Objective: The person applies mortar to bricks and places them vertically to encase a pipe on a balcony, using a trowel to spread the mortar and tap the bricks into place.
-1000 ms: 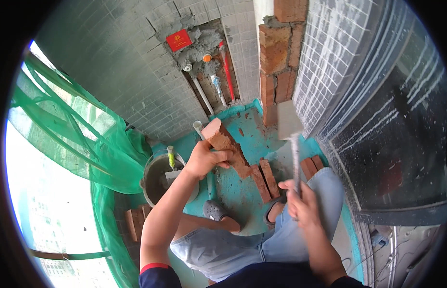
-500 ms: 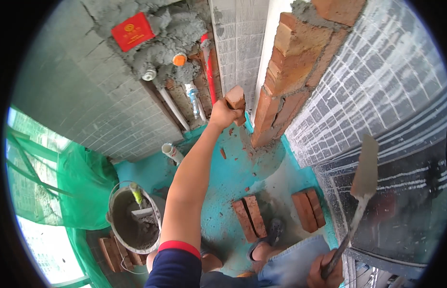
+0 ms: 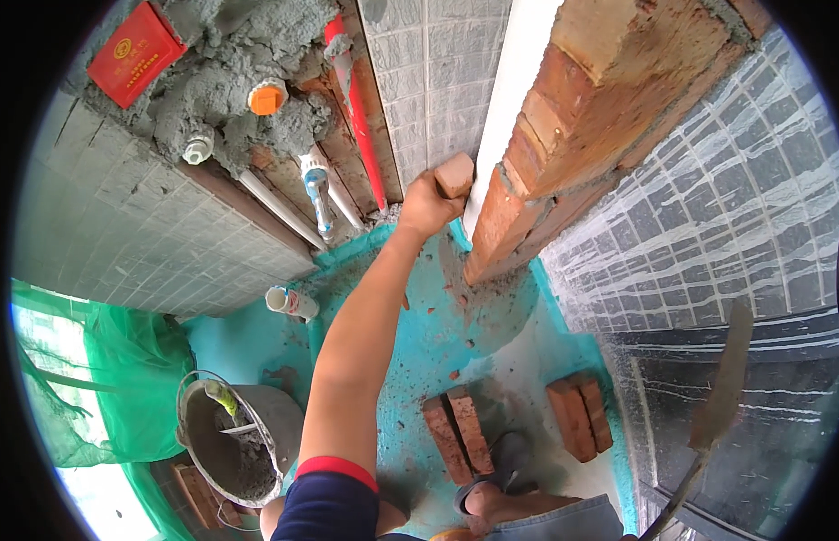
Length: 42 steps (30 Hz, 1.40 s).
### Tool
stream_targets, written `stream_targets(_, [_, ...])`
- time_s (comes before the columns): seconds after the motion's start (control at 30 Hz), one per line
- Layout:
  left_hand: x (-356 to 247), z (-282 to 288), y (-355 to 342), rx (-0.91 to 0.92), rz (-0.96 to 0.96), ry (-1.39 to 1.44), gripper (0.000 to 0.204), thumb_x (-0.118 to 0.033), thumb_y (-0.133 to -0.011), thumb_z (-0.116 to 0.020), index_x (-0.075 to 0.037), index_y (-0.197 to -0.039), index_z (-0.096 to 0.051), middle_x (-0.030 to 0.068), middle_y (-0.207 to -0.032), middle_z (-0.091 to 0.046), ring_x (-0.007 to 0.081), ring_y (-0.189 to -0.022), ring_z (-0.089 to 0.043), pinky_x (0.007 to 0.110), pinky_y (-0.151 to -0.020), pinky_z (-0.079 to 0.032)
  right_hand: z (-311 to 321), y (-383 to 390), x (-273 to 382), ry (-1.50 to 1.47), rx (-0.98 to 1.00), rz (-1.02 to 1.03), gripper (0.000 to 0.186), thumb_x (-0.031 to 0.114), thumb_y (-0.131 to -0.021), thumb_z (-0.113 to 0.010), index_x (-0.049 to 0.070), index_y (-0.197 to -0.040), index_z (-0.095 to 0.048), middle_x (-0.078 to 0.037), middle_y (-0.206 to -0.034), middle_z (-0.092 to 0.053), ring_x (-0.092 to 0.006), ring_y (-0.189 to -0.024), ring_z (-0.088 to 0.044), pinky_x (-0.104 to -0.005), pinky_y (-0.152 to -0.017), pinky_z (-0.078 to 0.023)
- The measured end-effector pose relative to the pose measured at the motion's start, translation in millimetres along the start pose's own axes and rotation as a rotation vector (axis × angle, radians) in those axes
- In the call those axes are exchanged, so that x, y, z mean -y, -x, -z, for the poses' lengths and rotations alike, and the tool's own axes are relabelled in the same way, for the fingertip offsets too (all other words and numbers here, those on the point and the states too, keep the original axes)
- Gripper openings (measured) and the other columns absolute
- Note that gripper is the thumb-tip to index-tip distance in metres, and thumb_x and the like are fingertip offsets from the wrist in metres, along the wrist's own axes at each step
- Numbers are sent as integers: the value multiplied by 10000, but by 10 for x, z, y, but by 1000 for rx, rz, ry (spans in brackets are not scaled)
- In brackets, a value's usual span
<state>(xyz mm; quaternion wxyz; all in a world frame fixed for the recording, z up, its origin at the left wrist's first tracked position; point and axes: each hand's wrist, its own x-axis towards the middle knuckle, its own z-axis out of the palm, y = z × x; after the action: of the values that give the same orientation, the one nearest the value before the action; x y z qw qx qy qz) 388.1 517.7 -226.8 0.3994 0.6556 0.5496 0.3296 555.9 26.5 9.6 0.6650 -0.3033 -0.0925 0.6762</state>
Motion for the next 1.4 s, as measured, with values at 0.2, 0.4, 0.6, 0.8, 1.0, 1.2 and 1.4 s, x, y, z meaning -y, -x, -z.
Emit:
stream_targets(0.2, [134, -102, -57, -41, -13, -12, 568, -141, -743, -774, 31, -1235, -549, 171, -1138, -670, 282, -1038, -656, 373, -888, -513, 129, 24, 95, 16, 67, -101, 362, 245, -974, -580, -17, -1161, -414, -265, -1078, -563, -245, -785, -635, -318, -666, -556])
stream_targets(0.4, [131, -260, -49, -179, 77, -6, 584, -184, -717, -801, 35, -1197, -550, 209, -1122, -662, 322, -1036, -652, 390, -877, -517, 126, 62, 36, 77, 13, -97, 375, 213, -932, -656, -14, -1118, -423, -248, -996, -586, -258, -750, -633, -331, -656, -560])
stream_targets(0.6, [111, -396, 68, -363, 69, 56, 511, -106, -695, -802, 49, -1102, -534, 258, -1010, -661, 401, -940, -654, 439, -822, -531, 62, 83, 41, 48, -66, -140, 441, 223, -873, -735, -8, -1079, -421, -247, -966, -581, -259, -741, -614, -335, -662, -548])
stream_targets(0.8, [231, -412, 92, -542, -57, -108, 536, -92, -688, -813, 62, -1140, -571, 254, -1074, -639, 370, -919, -665, 419, -779, -545, 8, 84, 72, 75, -98, -147, 436, 234, -874, -735, -1, -1069, -424, -253, -974, -573, -269, -777, -605, -354, -705, -537])
stream_targets(1.0, [27, -293, 145, -392, 40, -1, 471, -82, -699, -809, 55, -1096, -598, 186, -887, -702, 263, -739, -716, 372, -699, -553, -84, 16, -36, -39, -84, -71, 527, 446, -874, -642, 7, -1097, -453, -223, -956, -566, -283, -786, -588, -360, -735, -512])
stream_targets(1.2, [8, -309, 89, -435, 125, 56, 454, -170, -692, -839, 45, -1051, -664, 195, -974, -710, 317, -877, -700, 377, -787, -536, -119, 29, -94, -95, -150, -25, 608, 572, -887, -584, 12, -1100, -476, -199, -915, -560, -290, -745, -569, -354, -718, -493])
stream_targets(1.4, [133, -322, 8, -374, 190, 34, 466, -247, -682, -843, 37, -1024, -702, 223, -933, -702, 272, -837, -702, 354, -763, -543, -21, 90, -97, -110, -108, -24, 632, 600, -886, -569, 14, -1108, -483, -203, -913, -565, -272, -737, -567, -356, -707, -493])
